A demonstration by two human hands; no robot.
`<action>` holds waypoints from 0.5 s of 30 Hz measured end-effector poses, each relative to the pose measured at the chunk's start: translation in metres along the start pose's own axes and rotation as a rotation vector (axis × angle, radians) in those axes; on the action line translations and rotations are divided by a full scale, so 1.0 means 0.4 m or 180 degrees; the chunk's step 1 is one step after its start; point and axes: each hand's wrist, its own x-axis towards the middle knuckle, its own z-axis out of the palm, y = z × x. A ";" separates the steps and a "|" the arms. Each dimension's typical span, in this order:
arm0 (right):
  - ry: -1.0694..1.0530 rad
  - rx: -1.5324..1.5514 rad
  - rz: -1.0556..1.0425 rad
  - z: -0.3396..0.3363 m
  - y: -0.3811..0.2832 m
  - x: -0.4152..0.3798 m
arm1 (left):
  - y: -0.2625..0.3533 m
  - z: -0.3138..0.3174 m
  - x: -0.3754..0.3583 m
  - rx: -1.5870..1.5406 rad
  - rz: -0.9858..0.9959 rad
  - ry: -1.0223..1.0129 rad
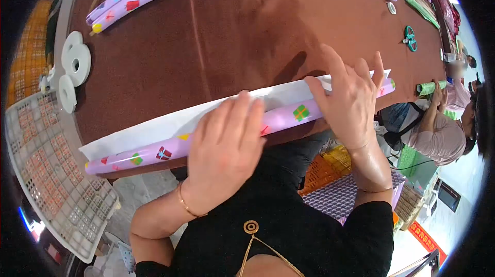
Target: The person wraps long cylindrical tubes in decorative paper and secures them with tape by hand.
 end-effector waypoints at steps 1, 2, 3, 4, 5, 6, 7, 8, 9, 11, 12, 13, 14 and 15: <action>0.0015 0.0000 0.0027 0.003 0.004 -0.001 | 0.013 0.007 0.015 -0.0217 0.0148 -0.0034; 0.0027 -0.0008 0.0057 0.003 0.006 -0.001 | 0.023 0.012 0.028 -0.0443 0.0302 -0.0067; 0.0045 -0.0004 0.0044 0.004 0.008 -0.004 | 0.029 0.028 0.034 -0.0450 0.0311 -0.0111; 0.0051 -0.0008 0.0054 0.006 0.010 -0.006 | 0.032 0.037 0.034 -0.0434 0.0309 -0.0099; 0.0052 -0.0014 0.0074 0.005 0.005 -0.007 | 0.029 0.043 0.030 -0.0392 0.0277 -0.0061; 0.0060 -0.0004 0.0083 0.006 0.004 -0.007 | 0.031 0.047 0.031 -0.0350 0.0249 -0.0033; 0.0068 -0.0016 0.0108 0.007 0.004 -0.008 | 0.035 0.048 0.033 -0.0342 0.0258 -0.0042; 0.0080 -0.0032 0.0129 0.008 0.005 -0.011 | 0.043 0.050 0.034 -0.0362 0.0306 0.0048; 0.0084 -0.0029 0.0137 0.008 0.005 -0.012 | 0.045 0.050 0.036 -0.0386 0.0355 0.0139; 0.0096 0.0010 0.0164 0.010 0.005 -0.013 | 0.046 0.050 0.040 -0.0341 0.0378 0.0092; 0.0110 0.0001 0.0174 0.013 0.006 -0.015 | 0.048 0.055 0.042 -0.0300 0.0388 0.0057; 0.0132 0.0004 0.0171 0.014 0.006 -0.015 | 0.051 0.054 0.050 -0.0301 0.0404 0.0060; 0.0154 0.0004 0.0155 0.013 0.007 -0.015 | 0.056 0.052 0.060 -0.0292 0.0459 0.0117; 0.0172 -0.0002 0.0143 0.014 0.009 -0.015 | 0.062 0.053 0.069 -0.0273 0.0507 0.0187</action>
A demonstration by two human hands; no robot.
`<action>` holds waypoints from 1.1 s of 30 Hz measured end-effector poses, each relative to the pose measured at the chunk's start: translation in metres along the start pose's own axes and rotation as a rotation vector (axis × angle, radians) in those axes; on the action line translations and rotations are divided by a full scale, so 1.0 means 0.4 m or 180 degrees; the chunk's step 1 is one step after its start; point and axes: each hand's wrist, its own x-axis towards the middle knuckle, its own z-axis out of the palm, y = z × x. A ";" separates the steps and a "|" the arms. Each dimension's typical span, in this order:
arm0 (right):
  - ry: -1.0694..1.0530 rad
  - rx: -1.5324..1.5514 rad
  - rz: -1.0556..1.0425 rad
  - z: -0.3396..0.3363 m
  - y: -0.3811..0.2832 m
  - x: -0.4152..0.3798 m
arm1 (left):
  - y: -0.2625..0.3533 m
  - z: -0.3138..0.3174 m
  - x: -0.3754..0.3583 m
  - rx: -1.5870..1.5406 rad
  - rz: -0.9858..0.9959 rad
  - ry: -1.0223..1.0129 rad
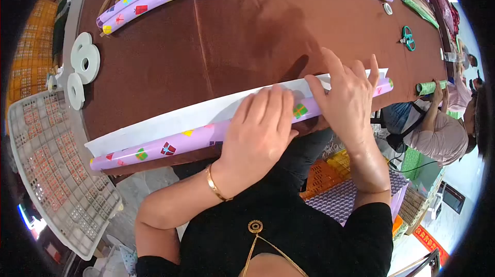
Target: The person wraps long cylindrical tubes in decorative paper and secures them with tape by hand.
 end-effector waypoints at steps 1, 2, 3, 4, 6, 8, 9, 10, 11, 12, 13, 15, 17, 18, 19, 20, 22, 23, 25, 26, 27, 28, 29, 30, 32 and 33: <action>-0.0007 0.0040 -0.0012 0.001 0.001 -0.001 | 0.004 0.005 0.005 0.0012 0.0004 0.0013; -0.0013 0.0080 -0.0016 0.001 0.001 -0.002 | 0.008 0.015 0.009 0.0062 -0.0014 -0.0083; 0.0012 0.0078 -0.0012 0.001 0.001 -0.002 | 0.009 0.018 0.015 0.0114 -0.0028 -0.0174; 0.0034 0.0090 -0.0025 0.002 0.002 -0.005 | 0.012 0.018 0.022 -0.0014 -0.0131 -0.0226; 0.0062 0.0103 -0.0042 0.001 0.007 -0.005 | 0.018 0.034 0.033 -0.0004 -0.0028 -0.0057; 0.0068 0.0172 -0.0068 0.005 0.011 -0.007 | 0.022 0.042 0.040 0.0190 0.0147 -0.0081; 0.0062 0.0196 -0.0067 0.005 0.014 -0.006 | 0.020 0.048 0.044 0.0202 0.0139 -0.0100; 0.0072 0.0306 -0.0084 0.005 0.020 -0.003 | 0.015 0.060 0.044 0.0281 0.0186 -0.0051; 0.0074 0.0417 -0.0105 0.000 0.021 0.000 | 0.009 0.064 0.038 0.0355 0.0226 -0.0005; 0.0065 0.0442 -0.0113 -0.005 0.027 0.000 | 0.004 0.064 0.030 0.0367 0.0209 -0.0023; -0.0101 0.0715 -0.0162 -0.015 0.036 0.002 | -0.001 0.062 0.023 0.0470 0.0267 0.0039; -0.0271 0.0962 -0.0197 -0.034 0.047 0.002 | -0.009 0.056 0.008 0.0551 0.0341 0.0111; -0.0582 0.1393 -0.0470 -0.049 0.055 -0.001 | -0.013 0.033 -0.015 0.0419 0.0088 0.0126; -0.0588 0.1393 -0.0456 -0.050 0.054 -0.002 | -0.012 0.018 -0.022 0.0464 0.0043 0.0040; -0.0671 0.1541 -0.0525 -0.050 0.050 -0.007 | -0.002 0.012 -0.024 0.0455 0.0043 0.0026; -0.0748 0.1689 -0.0606 -0.048 0.045 -0.007 | 0.008 0.008 -0.023 0.0489 -0.0002 0.0055; -0.0788 0.1710 -0.0651 -0.045 0.035 -0.004 | 0.009 0.022 -0.013 0.0538 0.0146 0.0151; -0.0821 0.1723 -0.0686 -0.043 0.033 -0.003 | 0.012 0.033 -0.010 0.0531 0.0137 0.0150; -0.0874 0.1784 -0.0675 -0.042 0.031 -0.001 | 0.017 0.051 -0.005 0.0196 0.0124 0.0002; -0.0912 0.1847 -0.0655 -0.041 0.034 -0.001 | 0.017 0.051 -0.007 0.0232 0.0104 -0.0015; -0.0932 0.1830 -0.0636 -0.044 0.042 0.002 | 0.017 0.051 -0.006 0.0201 0.0109 -0.0019; -0.0928 0.1726 -0.0604 -0.049 0.052 0.005 | 0.017 0.051 -0.004 0.0093 0.0045 -0.0026; -0.0926 0.1621 -0.0571 -0.055 0.063 0.007 | 0.017 0.050 -0.002 -0.0017 -0.0018 -0.0036; -0.0947 0.1598 -0.0545 -0.060 0.077 0.008 | 0.017 0.047 0.000 0.0042 -0.0008 -0.0060; -0.0713 0.1368 -0.0374 -0.072 0.113 0.009 | 0.018 0.045 0.001 0.0016 -0.0003 -0.0060; -0.0725 0.1342 -0.0359 -0.081 0.130 0.010 | 0.017 0.046 0.000 0.0023 -0.0012 -0.0058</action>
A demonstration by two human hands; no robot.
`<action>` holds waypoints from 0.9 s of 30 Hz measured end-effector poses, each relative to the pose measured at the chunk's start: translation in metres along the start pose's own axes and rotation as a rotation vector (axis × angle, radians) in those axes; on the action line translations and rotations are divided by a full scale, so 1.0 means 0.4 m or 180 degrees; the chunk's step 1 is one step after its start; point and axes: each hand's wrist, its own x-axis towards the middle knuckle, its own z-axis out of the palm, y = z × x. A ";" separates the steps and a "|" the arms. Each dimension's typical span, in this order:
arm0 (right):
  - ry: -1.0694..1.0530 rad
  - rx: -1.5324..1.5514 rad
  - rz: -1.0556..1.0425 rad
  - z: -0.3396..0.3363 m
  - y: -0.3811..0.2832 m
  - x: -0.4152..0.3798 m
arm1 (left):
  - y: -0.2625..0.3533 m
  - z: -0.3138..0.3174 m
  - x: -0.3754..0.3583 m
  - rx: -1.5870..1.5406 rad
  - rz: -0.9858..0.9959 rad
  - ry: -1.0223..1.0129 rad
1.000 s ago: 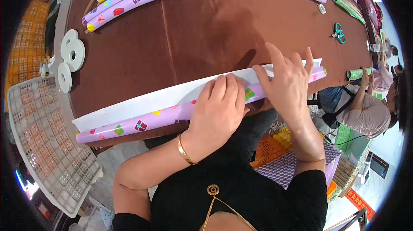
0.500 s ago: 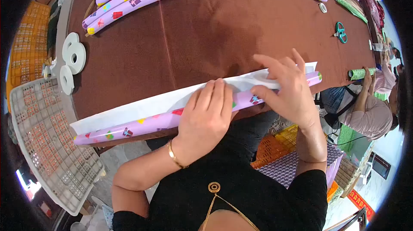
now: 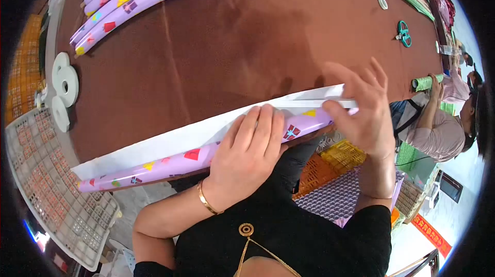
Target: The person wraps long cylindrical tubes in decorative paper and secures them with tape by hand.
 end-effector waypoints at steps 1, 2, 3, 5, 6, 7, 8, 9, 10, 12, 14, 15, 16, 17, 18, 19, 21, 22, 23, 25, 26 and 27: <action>0.0071 -0.0249 0.0174 -0.015 0.010 -0.007 | -0.003 0.002 -0.001 0.0018 0.0035 0.0018; 0.0147 -0.0506 0.0340 -0.028 0.022 -0.015 | -0.005 0.003 -0.003 -0.0014 0.0046 0.0031; 0.0175 -0.0667 0.0448 -0.040 0.042 -0.027 | -0.004 -0.001 -0.003 -0.0003 0.0049 -0.0005; 0.0310 -0.0825 0.0548 -0.045 0.071 -0.044 | -0.004 -0.006 -0.002 0.0068 0.0069 -0.0089; 0.0468 -0.0967 0.0619 -0.044 0.082 -0.047 | -0.004 -0.004 0.001 0.0049 0.0086 -0.0083; 0.0529 -0.0986 0.0635 -0.043 0.086 -0.048 | -0.004 -0.006 0.001 0.0081 0.0070 -0.0096; 0.0521 -0.0997 0.0655 -0.035 0.086 -0.048 | -0.003 -0.007 -0.001 0.0114 0.0053 -0.0111; 0.0641 -0.1074 0.0596 -0.020 0.090 -0.048 | -0.003 -0.004 -0.002 0.0163 0.0069 -0.0122; 0.0756 -0.1147 0.0544 -0.007 0.089 -0.049 | -0.002 -0.004 -0.005 0.0147 0.0084 -0.0128; 0.0777 -0.1149 0.0624 0.011 0.089 -0.048 | -0.001 -0.003 -0.007 0.0240 0.0039 -0.0164; 0.0847 -0.1118 0.0648 0.020 0.097 -0.045 | -0.001 -0.005 0.000 0.0230 0.0051 -0.0198; 0.0868 -0.1137 0.0645 0.026 0.098 -0.045 | -0.001 -0.006 0.000 0.0236 0.0048 -0.0223; 0.0871 -0.1138 0.0649 0.031 0.105 -0.046 | 0.003 -0.002 0.002 0.0236 0.0053 -0.0223; 0.0869 -0.1130 0.0670 0.034 0.104 -0.045 | 0.004 -0.003 0.002 0.0261 0.0039 -0.0227; 0.0867 -0.1123 0.0692 0.036 0.103 -0.044 | 0.004 -0.006 0.002 0.0285 0.0027 -0.0233; 0.0865 -0.1124 0.0700 0.038 0.103 -0.042 | 0.004 -0.007 0.003 0.0281 0.0032 -0.0237; 0.0826 -0.1133 0.0825 0.042 0.104 -0.040 | 0.004 -0.008 0.004 0.0161 0.0014 -0.0226; 0.0824 -0.1133 0.0831 0.042 0.103 -0.040 | 0.005 -0.007 0.003 0.0158 0.0017 -0.0230; 0.0792 -0.1115 0.0873 0.042 0.102 -0.039 | 0.005 -0.006 0.001 0.0217 0.0010 -0.0239; 0.0759 -0.1097 0.0920 0.044 0.102 -0.039 | 0.004 -0.005 0.000 0.0273 0.0006 -0.0252; 0.0772 -0.1123 0.0908 0.046 0.103 -0.038 | 0.004 -0.005 0.001 0.0249 -0.0007 -0.0268; 0.0784 -0.1149 0.0896 0.047 0.101 -0.037 | 0.004 -0.007 0.001 0.0225 -0.0020 -0.0286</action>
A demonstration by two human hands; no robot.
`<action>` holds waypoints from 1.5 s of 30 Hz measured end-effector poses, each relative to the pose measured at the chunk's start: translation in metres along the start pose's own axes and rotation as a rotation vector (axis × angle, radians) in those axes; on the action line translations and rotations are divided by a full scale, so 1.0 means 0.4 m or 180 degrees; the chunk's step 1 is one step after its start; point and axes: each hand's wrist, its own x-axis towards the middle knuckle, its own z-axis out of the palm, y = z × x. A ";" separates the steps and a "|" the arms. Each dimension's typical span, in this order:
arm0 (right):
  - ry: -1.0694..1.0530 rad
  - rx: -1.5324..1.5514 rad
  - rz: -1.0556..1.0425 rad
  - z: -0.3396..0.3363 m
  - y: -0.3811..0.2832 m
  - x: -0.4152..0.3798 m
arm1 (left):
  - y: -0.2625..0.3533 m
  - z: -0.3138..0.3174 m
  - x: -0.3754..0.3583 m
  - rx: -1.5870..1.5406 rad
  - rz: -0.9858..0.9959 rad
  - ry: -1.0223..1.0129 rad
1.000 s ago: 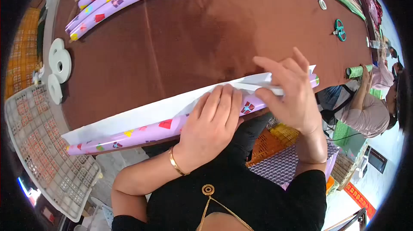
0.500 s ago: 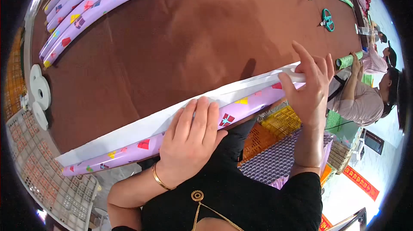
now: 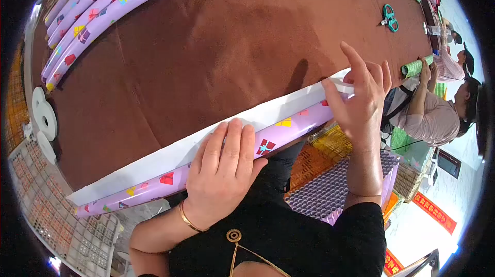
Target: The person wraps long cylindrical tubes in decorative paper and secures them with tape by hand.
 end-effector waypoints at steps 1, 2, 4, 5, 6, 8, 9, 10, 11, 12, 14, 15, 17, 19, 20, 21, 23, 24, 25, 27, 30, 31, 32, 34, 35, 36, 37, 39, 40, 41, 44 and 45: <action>-0.0001 -0.0001 0.0002 0.000 -0.001 -0.001 | 0.000 0.000 0.000 -0.0001 0.0001 -0.0001; -0.0006 -0.0019 0.0003 0.000 -0.003 -0.002 | 0.000 -0.001 0.000 -0.0001 0.0002 -0.0004; -0.0011 -0.0034 0.0005 0.000 -0.006 -0.002 | -0.001 -0.001 -0.001 0.0001 0.0003 -0.0008; -0.0022 -0.0049 0.0007 0.000 -0.008 -0.002 | -0.001 0.000 -0.001 0.0016 0.0008 0.0004; -0.0034 -0.0062 0.0009 0.000 -0.009 -0.003 | -0.001 0.001 -0.002 0.0032 0.0013 0.0014; -0.0036 -0.0090 0.0032 0.003 -0.009 -0.003 | -0.001 -0.001 0.003 -0.0019 0.0023 0.0020; -0.0030 -0.0124 0.0051 0.006 -0.011 -0.003 | -0.001 -0.002 0.004 -0.0072 0.0034 0.0037; -0.0030 -0.0108 0.0050 0.010 -0.012 -0.002 | -0.001 -0.003 0.004 -0.0060 0.0029 0.0029; 0.0041 -0.0163 0.0036 0.015 -0.014 -0.002 | 0.000 -0.004 0.005 -0.0066 0.0014 0.0003; 0.0113 -0.0219 0.0025 0.018 -0.015 -0.001 | 0.001 -0.005 0.006 -0.0075 0.0000 -0.0023; 0.0164 -0.0221 0.0010 0.020 -0.014 -0.001 | 0.007 -0.012 0.012 -0.0016 -0.0026 -0.0063; 0.0210 -0.0234 -0.0006 0.020 -0.013 -0.001 | 0.009 -0.015 0.014 0.0031 -0.0053 -0.0098; 0.0240 -0.0224 -0.0010 0.024 -0.011 -0.001 | 0.010 -0.015 0.016 0.0048 -0.0057 -0.0086; 0.0266 -0.0220 -0.0007 0.025 -0.014 -0.001 | 0.009 -0.013 0.015 0.0059 -0.0054 -0.0076; 0.0261 -0.0239 -0.0024 0.025 -0.016 0.000 | 0.009 -0.011 0.013 0.0048 -0.0040 -0.0030; 0.0259 -0.0259 -0.0040 0.023 -0.018 0.001 | 0.009 -0.012 0.013 0.0037 -0.0023 0.0018; 0.0272 -0.0260 -0.0052 0.026 -0.019 0.000 | 0.014 -0.016 0.014 0.0011 -0.0037 -0.0013; 0.0274 -0.0267 -0.0073 0.027 -0.020 -0.001 | 0.018 -0.018 0.016 -0.0026 -0.0062 -0.0047; 0.0293 -0.0267 -0.0073 0.027 -0.022 -0.001 | 0.022 -0.018 0.021 -0.0014 -0.0055 -0.0032; 0.0305 -0.0304 -0.0076 0.028 -0.025 -0.003 | 0.027 -0.014 0.040 -0.0204 0.0136 0.0169; 0.0232 -0.0315 -0.0016 0.024 -0.027 -0.005 | 0.036 0.004 0.065 -0.0214 0.0197 0.0056; 0.0258 -0.0313 -0.0009 0.023 -0.028 -0.005 | 0.041 0.004 0.071 -0.0167 0.0172 -0.0053; 0.0257 -0.0294 -0.0004 0.022 -0.028 -0.005 | 0.051 -0.003 0.075 -0.0168 0.0064 -0.0158; 0.0279 -0.0278 0.0003 0.022 -0.026 -0.009 | 0.059 0.009 0.084 -0.0200 0.0227 0.0058; 0.0304 -0.0234 -0.0011 0.025 -0.022 -0.011 | 0.061 0.022 0.090 -0.0242 0.0366 0.0262; 0.0327 -0.0186 -0.0024 0.024 -0.022 -0.012 | 0.059 0.035 0.098 -0.0268 0.0378 0.0180; 0.0354 -0.0178 -0.0019 0.020 -0.023 -0.012 | 0.058 0.039 0.097 -0.0245 0.0390 0.0191; 0.0287 -0.0246 0.0093 0.012 -0.028 -0.012 | 0.057 0.038 0.098 -0.0333 0.0377 0.0185; 0.0305 -0.0239 0.0099 0.011 -0.029 -0.016 | 0.053 0.033 0.092 -0.0318 0.0387 0.0191; 0.0404 -0.0113 -0.0004 0.013 -0.030 -0.023 | 0.042 0.024 0.078 -0.0308 0.0387 0.0188; 0.0400 0.0229 -0.0208 0.003 -0.047 -0.040 | 0.033 -0.003 0.033 -0.0150 0.0258 0.0088; 0.0275 0.0422 -0.0330 0.003 -0.057 -0.045 | 0.035 -0.011 0.022 -0.0032 0.0109 0.0001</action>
